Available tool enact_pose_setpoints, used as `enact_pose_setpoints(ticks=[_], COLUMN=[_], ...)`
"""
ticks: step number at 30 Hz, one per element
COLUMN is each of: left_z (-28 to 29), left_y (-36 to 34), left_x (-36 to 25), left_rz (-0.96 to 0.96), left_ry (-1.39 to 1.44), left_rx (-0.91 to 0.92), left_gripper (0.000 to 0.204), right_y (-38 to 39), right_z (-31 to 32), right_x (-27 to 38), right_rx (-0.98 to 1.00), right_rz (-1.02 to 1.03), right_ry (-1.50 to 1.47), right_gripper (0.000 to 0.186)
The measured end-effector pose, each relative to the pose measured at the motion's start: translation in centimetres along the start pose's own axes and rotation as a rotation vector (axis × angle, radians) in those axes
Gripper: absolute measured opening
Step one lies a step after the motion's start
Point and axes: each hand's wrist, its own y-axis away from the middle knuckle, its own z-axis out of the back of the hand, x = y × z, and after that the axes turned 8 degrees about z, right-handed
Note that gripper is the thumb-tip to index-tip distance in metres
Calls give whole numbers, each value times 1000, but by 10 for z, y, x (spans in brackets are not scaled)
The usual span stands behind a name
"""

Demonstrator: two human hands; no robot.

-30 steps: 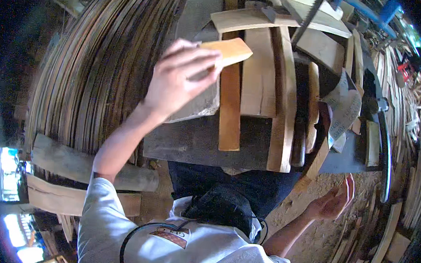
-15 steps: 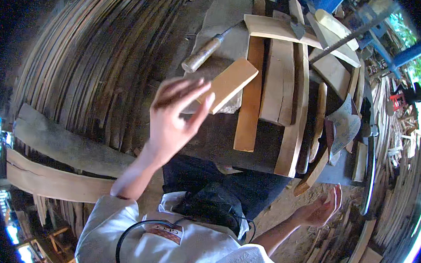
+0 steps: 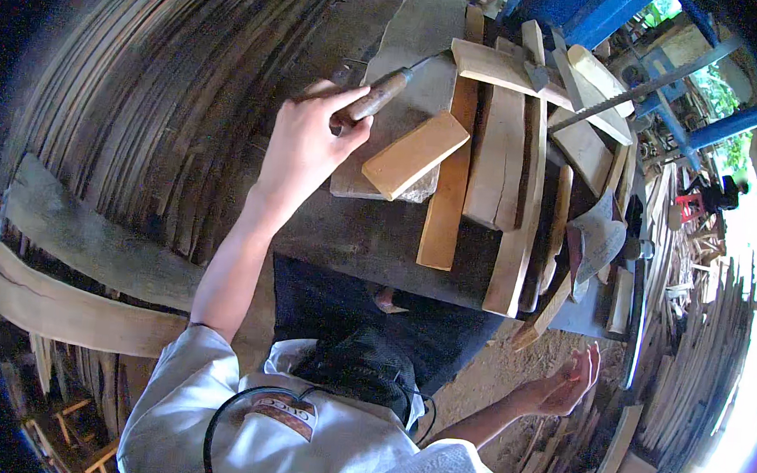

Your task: Sanding and chiseling a small piece of wood in a workshop environment.

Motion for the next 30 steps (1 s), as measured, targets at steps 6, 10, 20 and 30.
enact_pose_setpoints(ticks=[6,10,20,30], left_z=[20,21,-2,11], left_y=[25,53,104,13], left_x=[-31,-48,-51,25], left_rz=[-54,-211,-244,-575], left_ry=[107,106,133,-336], left_rx=[-236,-305,-176,280], left_gripper=[30,35,48,55], right_y=[-6,-21,-19,-33], right_z=[-40,-78,-145,-92], right_x=[43,107,135,61], right_rx=[134,565,913,229], right_rz=[6,92,223,182], right_ry=[-262,-327,-541,-347], right_gripper=[31,36,58,24])
